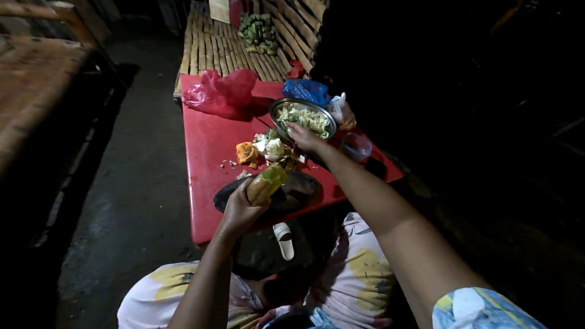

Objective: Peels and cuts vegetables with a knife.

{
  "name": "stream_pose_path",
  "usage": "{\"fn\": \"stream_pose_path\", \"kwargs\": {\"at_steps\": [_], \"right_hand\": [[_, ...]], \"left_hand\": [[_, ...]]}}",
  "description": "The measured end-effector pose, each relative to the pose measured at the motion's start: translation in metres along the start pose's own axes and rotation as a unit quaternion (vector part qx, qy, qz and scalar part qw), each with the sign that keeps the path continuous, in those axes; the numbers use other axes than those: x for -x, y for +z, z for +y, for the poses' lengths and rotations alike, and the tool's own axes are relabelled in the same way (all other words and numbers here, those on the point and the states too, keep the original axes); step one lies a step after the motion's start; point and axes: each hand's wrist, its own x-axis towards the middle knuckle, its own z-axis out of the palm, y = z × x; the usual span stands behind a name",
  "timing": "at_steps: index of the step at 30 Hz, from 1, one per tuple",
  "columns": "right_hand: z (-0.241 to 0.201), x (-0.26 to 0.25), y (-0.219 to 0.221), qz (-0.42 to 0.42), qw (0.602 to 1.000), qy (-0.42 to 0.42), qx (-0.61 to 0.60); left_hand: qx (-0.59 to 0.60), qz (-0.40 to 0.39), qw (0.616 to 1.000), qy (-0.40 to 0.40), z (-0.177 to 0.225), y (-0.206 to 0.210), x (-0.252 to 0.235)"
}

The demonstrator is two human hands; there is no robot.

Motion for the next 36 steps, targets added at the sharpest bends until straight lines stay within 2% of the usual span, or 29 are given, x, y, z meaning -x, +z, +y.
{"fn": "stream_pose_path", "kwargs": {"at_steps": [2, 4, 7, 9, 12, 18, 23, 25, 29, 31, 34, 36], "right_hand": [[-0.007, 0.011, 0.002, -0.019, 0.999, -0.036, 0.002], [-0.008, 0.018, 0.001, -0.076, 0.992, -0.098, 0.004], [-0.006, 0.038, -0.002, -0.189, 0.962, -0.195, -0.016], [-0.005, 0.056, -0.004, -0.232, 0.94, -0.251, -0.007], [-0.004, 0.077, -0.004, -0.273, 0.92, -0.279, 0.033], [-0.003, 0.083, -0.003, -0.274, 0.923, -0.246, 0.111], [-0.002, 0.076, -0.001, -0.264, 0.917, -0.277, 0.11], [-0.002, 0.075, 0.0, -0.236, 0.918, -0.292, 0.127], [-0.014, 0.082, 0.004, -0.166, 0.91, -0.28, 0.257], [-0.013, 0.079, 0.009, -0.142, 0.902, -0.294, 0.281], [-0.003, 0.06, 0.012, -0.14, 0.922, -0.279, 0.23], [0.003, 0.042, 0.008, -0.147, 0.944, -0.252, 0.153]], "left_hand": [[0.001, -0.002, 1.0, 0.005, -0.002, 0.0, 0.0], [-0.009, 0.002, 1.0, 0.024, -0.005, 0.002, 0.0], [-0.022, 0.008, 0.998, 0.052, -0.006, 0.005, 0.001], [-0.026, 0.006, 0.998, 0.058, -0.005, 0.005, 0.001], [-0.024, -0.003, 0.998, 0.053, -0.004, 0.005, 0.001], [-0.024, -0.006, 0.998, 0.065, -0.006, 0.005, 0.001], [-0.028, 0.006, 0.997, 0.077, -0.007, 0.006, 0.001], [-0.021, 0.01, 0.997, 0.069, -0.006, 0.006, 0.002], [-0.03, 0.027, 0.998, 0.041, -0.005, 0.005, 0.003], [-0.039, 0.015, 0.997, 0.058, -0.005, 0.006, 0.003], [-0.064, -0.006, 0.993, 0.099, -0.01, 0.009, 0.002], [-0.05, -0.003, 0.994, 0.093, -0.01, 0.008, 0.0]]}}
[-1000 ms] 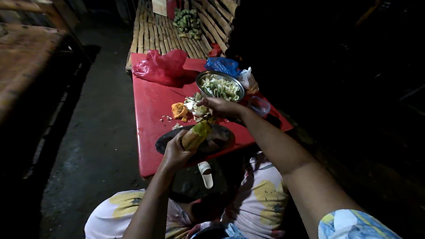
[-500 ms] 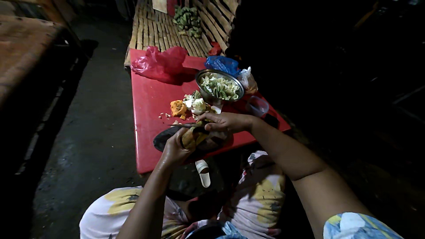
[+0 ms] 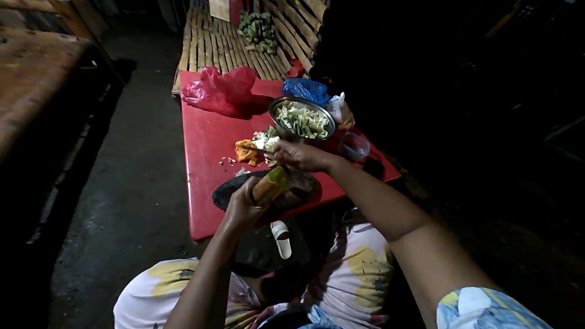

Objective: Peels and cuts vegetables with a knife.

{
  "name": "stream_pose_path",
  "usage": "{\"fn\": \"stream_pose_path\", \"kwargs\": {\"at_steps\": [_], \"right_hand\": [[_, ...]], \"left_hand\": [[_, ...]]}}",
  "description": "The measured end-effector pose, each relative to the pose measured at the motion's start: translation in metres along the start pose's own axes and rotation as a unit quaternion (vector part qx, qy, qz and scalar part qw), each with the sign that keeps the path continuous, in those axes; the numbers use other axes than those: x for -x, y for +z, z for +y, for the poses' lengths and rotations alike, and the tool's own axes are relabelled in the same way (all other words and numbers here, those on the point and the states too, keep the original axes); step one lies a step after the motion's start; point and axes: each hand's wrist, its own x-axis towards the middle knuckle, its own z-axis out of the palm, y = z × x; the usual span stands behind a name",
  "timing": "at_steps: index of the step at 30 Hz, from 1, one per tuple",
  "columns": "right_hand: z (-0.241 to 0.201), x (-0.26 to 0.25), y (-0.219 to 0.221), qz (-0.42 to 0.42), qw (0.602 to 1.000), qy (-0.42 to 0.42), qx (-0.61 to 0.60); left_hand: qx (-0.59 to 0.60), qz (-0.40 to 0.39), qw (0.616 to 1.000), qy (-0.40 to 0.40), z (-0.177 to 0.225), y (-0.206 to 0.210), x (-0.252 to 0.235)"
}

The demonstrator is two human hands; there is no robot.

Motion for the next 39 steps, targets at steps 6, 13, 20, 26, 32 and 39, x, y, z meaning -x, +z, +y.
{"fn": "stream_pose_path", "kwargs": {"at_steps": [6, 13, 20, 26, 32, 39], "right_hand": [[0.013, -0.033, -0.02, 0.133, 0.955, 0.194, -0.181], [0.009, -0.044, -0.021, 0.127, 0.953, 0.248, -0.119], [-0.021, 0.0, -0.006, 0.022, 0.999, 0.046, 0.012], [-0.05, 0.028, 0.004, -0.082, 0.965, 0.015, 0.247], [-0.047, 0.028, 0.007, -0.098, 0.966, -0.004, 0.241], [-0.043, 0.028, 0.008, -0.103, 0.969, -0.025, 0.224]], "left_hand": [[-0.018, -0.003, 1.0, -0.021, 0.005, -0.001, -0.002], [0.041, 0.031, 0.997, -0.061, 0.005, -0.003, -0.002], [0.079, 0.024, 0.991, -0.104, -0.001, -0.006, -0.007], [0.085, 0.001, 0.992, -0.089, 0.004, -0.005, -0.004], [0.057, 0.002, 0.995, -0.078, 0.012, -0.008, -0.003], [0.106, -0.003, 0.993, -0.051, 0.004, -0.009, -0.004]]}}
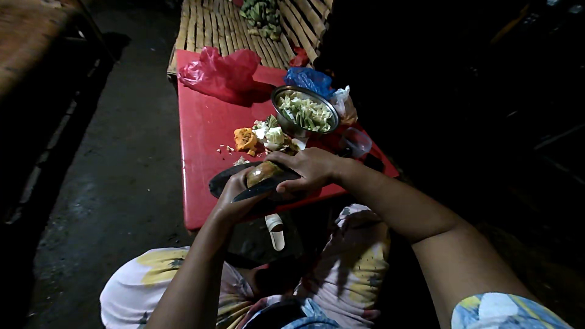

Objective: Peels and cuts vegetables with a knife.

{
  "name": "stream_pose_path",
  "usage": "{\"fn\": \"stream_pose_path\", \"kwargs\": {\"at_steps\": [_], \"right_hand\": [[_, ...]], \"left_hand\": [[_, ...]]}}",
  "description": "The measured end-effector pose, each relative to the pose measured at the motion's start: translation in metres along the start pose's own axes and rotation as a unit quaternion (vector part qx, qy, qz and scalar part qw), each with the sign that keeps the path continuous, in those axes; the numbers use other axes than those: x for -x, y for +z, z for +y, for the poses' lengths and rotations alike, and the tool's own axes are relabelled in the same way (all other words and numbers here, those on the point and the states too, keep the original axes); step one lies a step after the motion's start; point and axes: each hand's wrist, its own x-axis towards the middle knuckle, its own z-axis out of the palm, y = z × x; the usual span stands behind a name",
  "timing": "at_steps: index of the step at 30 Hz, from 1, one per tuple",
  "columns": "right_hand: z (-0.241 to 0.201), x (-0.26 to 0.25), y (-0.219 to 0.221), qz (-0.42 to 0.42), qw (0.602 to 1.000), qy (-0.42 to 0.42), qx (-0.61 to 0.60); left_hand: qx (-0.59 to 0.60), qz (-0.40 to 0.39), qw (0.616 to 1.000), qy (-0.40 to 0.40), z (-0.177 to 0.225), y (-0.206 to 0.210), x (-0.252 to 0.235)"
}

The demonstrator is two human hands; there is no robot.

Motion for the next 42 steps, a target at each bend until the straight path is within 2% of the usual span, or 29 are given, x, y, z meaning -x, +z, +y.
{"fn": "stream_pose_path", "kwargs": {"at_steps": [9, 17, 36, 39, 42], "right_hand": [[0.002, -0.011, 0.006, 0.063, 0.996, -0.035, 0.059], [0.0, -0.011, 0.0, 0.035, 0.997, -0.027, 0.068], [-0.006, -0.022, 0.003, 0.045, 0.996, 0.045, 0.069], [-0.01, -0.024, -0.002, 0.025, 0.996, 0.056, 0.058], [-0.012, -0.026, -0.005, 0.016, 0.997, 0.062, 0.044]], "left_hand": [[-0.018, 0.015, 1.0, -0.02, 0.004, 0.001, 0.001], [-0.114, 0.038, 0.993, -0.018, 0.003, 0.008, 0.001], [-0.152, 0.159, 0.973, 0.077, -0.01, 0.029, 0.0], [-0.19, 0.184, 0.962, 0.069, -0.016, 0.033, -0.001], [-0.237, 0.212, 0.942, 0.106, -0.027, 0.036, -0.001]]}}
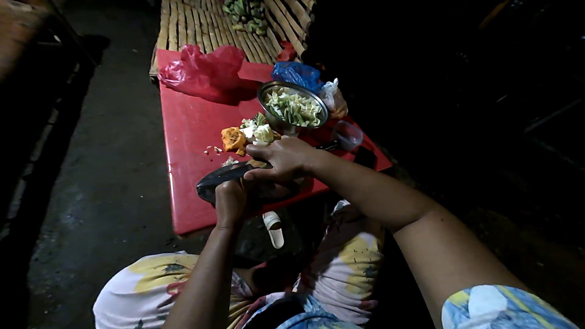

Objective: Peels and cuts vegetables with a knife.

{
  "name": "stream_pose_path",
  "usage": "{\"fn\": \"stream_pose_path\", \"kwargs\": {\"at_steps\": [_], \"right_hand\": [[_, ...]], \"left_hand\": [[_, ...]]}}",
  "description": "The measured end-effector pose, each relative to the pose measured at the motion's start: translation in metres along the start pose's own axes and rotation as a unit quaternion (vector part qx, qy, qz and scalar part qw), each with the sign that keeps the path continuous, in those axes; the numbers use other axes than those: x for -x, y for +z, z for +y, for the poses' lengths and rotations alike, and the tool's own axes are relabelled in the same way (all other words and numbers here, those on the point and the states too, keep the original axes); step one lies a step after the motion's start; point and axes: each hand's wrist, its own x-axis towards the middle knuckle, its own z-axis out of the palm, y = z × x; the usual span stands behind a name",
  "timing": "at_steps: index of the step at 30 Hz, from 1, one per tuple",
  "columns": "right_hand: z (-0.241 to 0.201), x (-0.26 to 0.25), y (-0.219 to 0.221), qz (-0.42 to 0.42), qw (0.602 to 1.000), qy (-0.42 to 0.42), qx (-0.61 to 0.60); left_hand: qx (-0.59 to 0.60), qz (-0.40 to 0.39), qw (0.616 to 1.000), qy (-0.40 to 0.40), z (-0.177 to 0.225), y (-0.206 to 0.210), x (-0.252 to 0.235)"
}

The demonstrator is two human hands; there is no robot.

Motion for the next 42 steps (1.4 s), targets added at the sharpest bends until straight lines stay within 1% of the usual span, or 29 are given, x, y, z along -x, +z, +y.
{"fn": "stream_pose_path", "kwargs": {"at_steps": [2, 5, 9, 11, 12, 14, 16, 18, 19, 20, 21, 22, 27, 30, 33, 37, 39, 42], "right_hand": [[-0.001, -0.001, -0.001, -0.002, 1.0, 0.001, -0.003], [-0.003, -0.002, 0.0, 0.012, 1.0, -0.003, -0.003], [-0.005, -0.005, 0.003, 0.037, 0.999, -0.01, 0.0], [-0.006, -0.007, 0.002, 0.039, 0.999, -0.012, 0.01], [-0.004, -0.01, 0.003, 0.046, 0.999, -0.011, 0.019], [0.003, -0.016, 0.005, 0.043, 0.999, 0.016, 0.022], [0.014, -0.026, -0.002, 0.011, 0.997, 0.071, -0.037], [0.031, -0.037, -0.005, 0.005, 0.98, 0.113, -0.164], [0.04, -0.045, -0.005, 0.013, 0.963, 0.118, -0.242], [0.048, -0.051, -0.004, 0.021, 0.937, 0.125, -0.326], [0.054, -0.056, -0.004, 0.031, 0.914, 0.135, -0.382], [0.059, -0.058, -0.007, 0.034, 0.902, 0.146, -0.404], [0.071, -0.066, -0.015, 0.015, 0.902, 0.232, -0.363], [0.079, -0.073, -0.017, 0.021, 0.904, 0.234, -0.358], [0.081, -0.074, -0.022, 0.025, 0.893, 0.234, -0.384], [0.079, -0.072, -0.024, 0.043, 0.879, 0.275, -0.387], [0.079, -0.072, -0.023, 0.058, 0.882, 0.297, -0.36], [0.082, -0.074, -0.02, 0.089, 0.893, 0.307, -0.316]], "left_hand": [[0.001, 0.008, 1.0, 0.0, 0.0, 0.001, 0.003], [0.009, -0.006, 0.999, -0.04, 0.006, -0.001, 0.006], [0.012, 0.002, 0.999, -0.037, 0.009, -0.001, 0.006], [-0.001, 0.003, 1.0, -0.02, 0.01, 0.001, 0.007], [-0.019, 0.003, 1.0, 0.005, 0.011, 0.002, 0.01], [-0.03, 0.003, 0.999, 0.039, 0.01, 0.004, 0.013], [-0.018, -0.017, 1.0, 0.017, 0.011, 0.0, 0.01], [-0.016, -0.035, 0.999, -0.002, 0.011, -0.002, 0.007], [-0.016, -0.037, 0.999, -0.006, 0.012, -0.002, 0.006], [-0.016, -0.037, 0.999, -0.01, 0.012, -0.003, 0.005], [-0.016, -0.038, 0.999, -0.014, 0.014, -0.005, 0.004], [-0.016, -0.039, 0.999, -0.015, 0.015, -0.006, 0.003], [-0.02, -0.055, 0.998, -0.037, 0.017, -0.009, 0.0], [-0.015, -0.055, 0.998, -0.041, 0.016, -0.01, 0.0], [0.001, -0.056, 0.997, -0.047, 0.015, -0.011, -0.001], [0.037, -0.053, 0.997, -0.052, 0.011, -0.011, -0.002], [0.056, -0.052, 0.995, -0.056, 0.01, -0.012, -0.003], [0.088, -0.055, 0.992, -0.075, 0.011, -0.014, -0.003]]}}
